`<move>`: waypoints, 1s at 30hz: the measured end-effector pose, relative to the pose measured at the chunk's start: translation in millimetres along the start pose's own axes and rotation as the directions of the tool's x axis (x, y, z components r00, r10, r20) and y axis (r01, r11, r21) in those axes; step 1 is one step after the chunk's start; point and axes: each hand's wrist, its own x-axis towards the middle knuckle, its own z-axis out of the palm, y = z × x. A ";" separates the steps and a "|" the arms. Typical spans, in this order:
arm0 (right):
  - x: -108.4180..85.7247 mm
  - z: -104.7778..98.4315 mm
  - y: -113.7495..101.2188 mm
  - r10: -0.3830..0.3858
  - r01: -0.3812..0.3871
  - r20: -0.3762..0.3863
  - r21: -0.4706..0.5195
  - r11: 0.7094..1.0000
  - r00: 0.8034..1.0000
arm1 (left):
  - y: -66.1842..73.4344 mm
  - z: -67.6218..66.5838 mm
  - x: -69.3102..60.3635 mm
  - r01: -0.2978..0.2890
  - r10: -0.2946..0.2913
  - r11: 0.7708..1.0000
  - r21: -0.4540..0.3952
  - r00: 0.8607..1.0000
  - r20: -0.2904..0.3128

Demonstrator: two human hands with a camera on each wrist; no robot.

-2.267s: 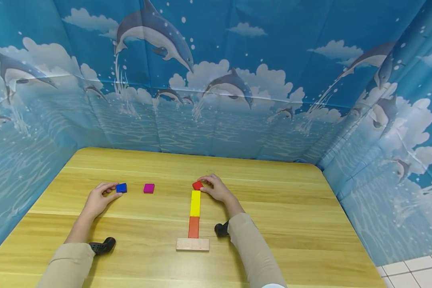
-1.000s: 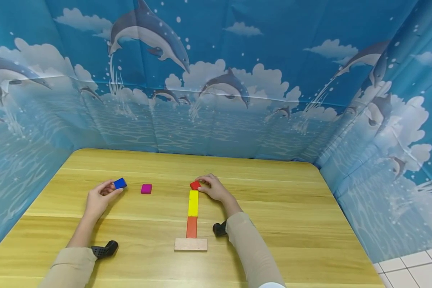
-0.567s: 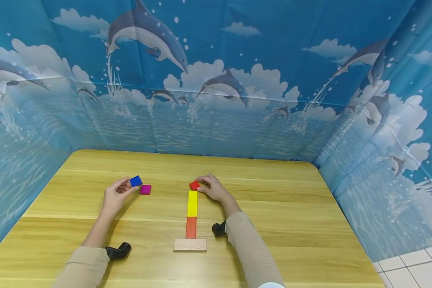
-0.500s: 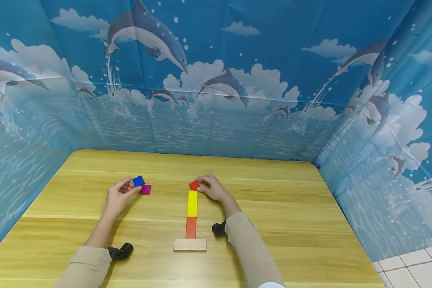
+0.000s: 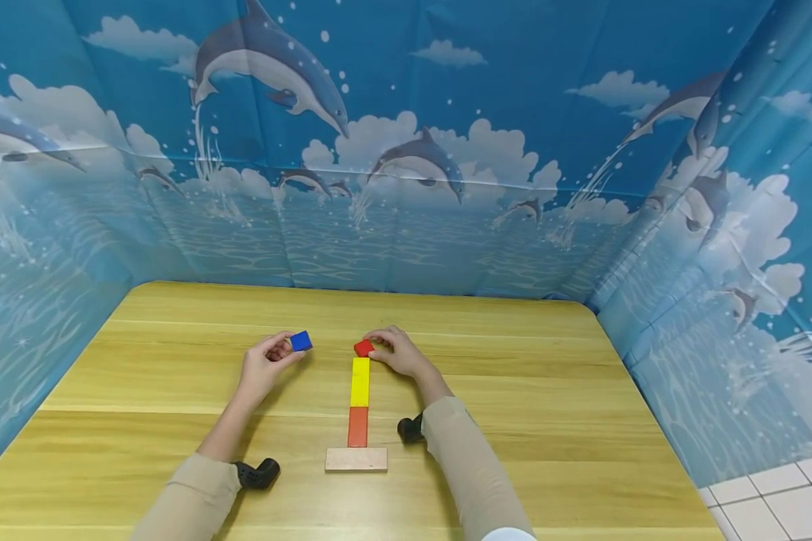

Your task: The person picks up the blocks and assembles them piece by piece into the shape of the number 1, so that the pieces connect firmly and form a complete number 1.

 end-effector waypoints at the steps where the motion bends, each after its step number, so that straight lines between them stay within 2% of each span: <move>1: 0.3 -0.1 -0.4 0.000 0.000 0.000 0.000 1.000 1.000 | 0.1 2.8 0.5 -0.009 0.009 1.000 -0.001 1.000 0.006; 6: 0.4 -1.5 0.7 -0.042 0.042 -0.004 0.027 0.999 0.999 | 3.3 14.1 2.0 -0.033 0.031 0.999 0.022 0.998 0.057; 8: 0.0 -2.1 2.3 -0.069 0.069 -0.007 0.050 0.996 0.998 | 4.0 18.1 2.5 -0.027 0.024 0.999 0.030 0.996 0.082; 9: 2.1 -1.0 10.8 -0.108 0.108 -0.008 0.061 0.992 0.994 | 4.1 20.2 3.1 -0.023 0.020 0.999 0.032 0.995 0.093; 12: 2.0 -0.9 13.3 -0.127 0.128 -0.014 0.077 0.989 0.992 | 3.0 26.8 4.5 -0.017 0.011 0.999 0.048 0.992 0.126; 15: 2.6 -0.2 12.7 -0.096 0.097 -0.013 0.072 0.993 0.995 | 1.9 32.9 6.0 -0.011 0.001 0.998 0.062 0.988 0.152; 16: 1.0 -1.3 4.5 -0.056 0.057 -0.015 0.065 0.996 0.998 | 1.4 34.8 6.8 -0.008 -0.003 0.998 0.064 0.987 0.161; 20: 2.7 -0.4 1.0 0.004 -0.003 -0.014 0.029 1.000 1.000 | 0.5 41.4 10.0 -0.009 -0.009 0.996 0.090 0.981 0.195; 30: 4.0 -1.0 0.0 0.032 -0.032 -0.006 0.040 0.999 0.999 | -0.8 51.9 17.6 -0.014 -0.032 0.985 0.169 0.965 0.262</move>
